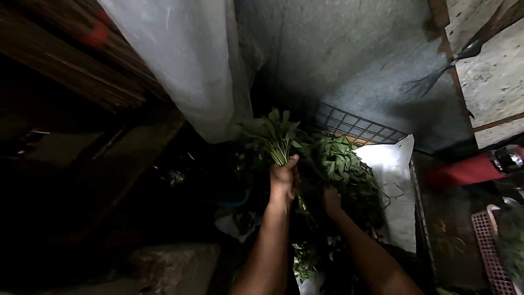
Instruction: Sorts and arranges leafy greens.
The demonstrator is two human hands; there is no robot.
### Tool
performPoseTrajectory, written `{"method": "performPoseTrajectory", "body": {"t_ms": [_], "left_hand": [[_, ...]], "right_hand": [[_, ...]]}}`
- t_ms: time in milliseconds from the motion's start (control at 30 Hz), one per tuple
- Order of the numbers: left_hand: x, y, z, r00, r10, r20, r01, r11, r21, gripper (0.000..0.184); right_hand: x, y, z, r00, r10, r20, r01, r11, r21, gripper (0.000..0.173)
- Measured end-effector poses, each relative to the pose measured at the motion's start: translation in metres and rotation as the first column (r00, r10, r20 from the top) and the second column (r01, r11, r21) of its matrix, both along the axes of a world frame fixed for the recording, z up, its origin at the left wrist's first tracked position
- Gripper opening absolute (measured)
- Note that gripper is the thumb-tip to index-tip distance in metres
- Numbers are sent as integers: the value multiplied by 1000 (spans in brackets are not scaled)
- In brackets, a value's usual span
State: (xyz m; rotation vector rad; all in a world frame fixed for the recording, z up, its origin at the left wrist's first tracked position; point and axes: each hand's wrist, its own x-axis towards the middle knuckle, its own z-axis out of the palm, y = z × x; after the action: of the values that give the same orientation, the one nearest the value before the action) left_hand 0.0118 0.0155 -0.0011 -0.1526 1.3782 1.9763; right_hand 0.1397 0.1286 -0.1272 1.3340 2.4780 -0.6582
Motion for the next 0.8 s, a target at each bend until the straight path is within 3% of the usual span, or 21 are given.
{"method": "performPoseTrajectory", "body": {"t_ms": [67, 100, 167, 267, 333, 400, 467, 667, 733, 800], "left_hand": [[-1, 1, -2, 999, 10, -34, -11, 999, -35, 16], [-1, 2, -3, 999, 11, -49, -14, 999, -50, 14], [2, 4, -7, 996, -7, -85, 0, 996, -85, 11], [14, 13, -13, 987, -54, -152, 28, 984, -174, 14], [24, 18, -18, 977, -113, -180, 76, 977, -201, 22], [32, 20, -17, 973, -183, -140, 158, 972, -175, 27], [37, 21, -12, 977, -186, -102, 173, 977, -122, 19], [24, 14, -6, 998, 9, -69, -5, 999, 48, 16], [18, 11, -5, 1000, 22, -3, -21, 982, 189, 22], [16, 9, -2, 999, 14, 43, -25, 960, 277, 30]], "right_hand": [[3, -2, 5, 973, -17, -231, 20, 1000, 9, 37], [5, -2, 11, 912, -43, -409, 39, 999, -19, 33], [6, -6, 26, 680, -150, -718, 24, 983, -182, 29], [1, -15, 55, 390, -264, -882, -65, 948, -312, 15], [-2, -22, 68, 324, -281, -904, -86, 942, -324, 10], [-3, -30, 76, 329, -276, -903, -88, 943, -320, 16], [-1, -33, 80, 379, -258, -889, -102, 943, -317, 20], [53, -13, 60, 415, -170, -894, -226, 932, -282, 13], [84, 4, 48, 512, -179, -840, -103, 958, -266, 18], [111, 18, 50, 710, -271, -650, 137, 959, -250, 30]]}}
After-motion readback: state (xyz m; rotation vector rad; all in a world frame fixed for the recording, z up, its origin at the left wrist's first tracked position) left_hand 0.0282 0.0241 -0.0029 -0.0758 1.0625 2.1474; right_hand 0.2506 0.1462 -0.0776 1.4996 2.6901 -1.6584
